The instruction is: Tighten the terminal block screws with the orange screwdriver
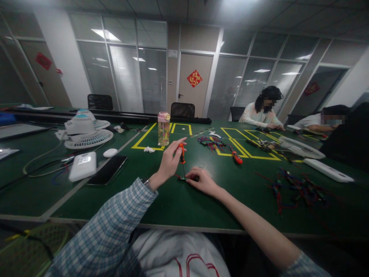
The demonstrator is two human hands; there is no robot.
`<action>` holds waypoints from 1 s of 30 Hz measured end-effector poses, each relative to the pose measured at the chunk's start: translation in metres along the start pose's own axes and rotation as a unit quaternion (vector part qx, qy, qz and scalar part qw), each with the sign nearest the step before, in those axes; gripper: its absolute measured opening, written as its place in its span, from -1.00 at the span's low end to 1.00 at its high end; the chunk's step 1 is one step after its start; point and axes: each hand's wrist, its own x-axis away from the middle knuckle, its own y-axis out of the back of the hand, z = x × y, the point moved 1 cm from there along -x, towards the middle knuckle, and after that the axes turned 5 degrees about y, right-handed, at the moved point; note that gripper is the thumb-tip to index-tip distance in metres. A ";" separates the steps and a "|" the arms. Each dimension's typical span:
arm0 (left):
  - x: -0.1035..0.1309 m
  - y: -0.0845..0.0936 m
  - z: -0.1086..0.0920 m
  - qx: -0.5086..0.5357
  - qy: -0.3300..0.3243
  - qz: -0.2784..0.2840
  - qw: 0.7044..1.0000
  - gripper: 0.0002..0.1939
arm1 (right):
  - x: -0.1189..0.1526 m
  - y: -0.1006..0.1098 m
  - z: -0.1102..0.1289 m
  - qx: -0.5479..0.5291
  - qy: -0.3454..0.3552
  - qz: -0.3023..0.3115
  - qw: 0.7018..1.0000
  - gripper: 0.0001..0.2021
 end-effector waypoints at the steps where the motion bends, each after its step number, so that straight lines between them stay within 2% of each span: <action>1: 0.000 -0.001 0.001 0.015 0.009 0.001 1.000 -0.66 | 0.000 0.000 0.000 -0.001 -0.001 -0.001 1.000 -0.90; 5: -0.001 -0.002 0.004 0.039 0.031 -0.011 0.999 -0.69 | 0.000 0.001 0.003 -0.003 -0.007 0.002 1.000 -0.90; 9: -0.002 0.000 0.002 -0.026 0.024 -0.045 0.998 -0.74 | 0.000 0.002 0.005 0.002 -0.004 0.004 1.000 -0.91; 12: 0.000 0.002 -0.002 -0.066 0.002 -0.053 0.996 -0.78 | 0.000 0.002 0.004 0.001 -0.006 0.004 1.000 -0.91; 17: 0.003 0.000 -0.008 -0.087 -0.056 -0.007 0.995 -0.70 | -0.001 0.001 0.003 -0.003 -0.009 0.002 1.000 -0.90; 21: 0.002 -0.002 -0.006 -0.106 -0.091 -0.024 0.990 -0.74 | -0.001 0.001 0.003 -0.001 -0.016 0.003 1.000 -0.89; 25: 0.001 -0.001 -0.002 -0.098 -0.082 -0.045 0.991 -0.75 | 0.000 0.001 0.003 -0.009 -0.018 0.001 1.000 -0.89; 30: 0.000 -0.002 0.000 -0.075 -0.051 -0.022 0.996 -0.73 | 0.000 0.002 0.003 0.000 -0.013 0.006 1.000 -0.89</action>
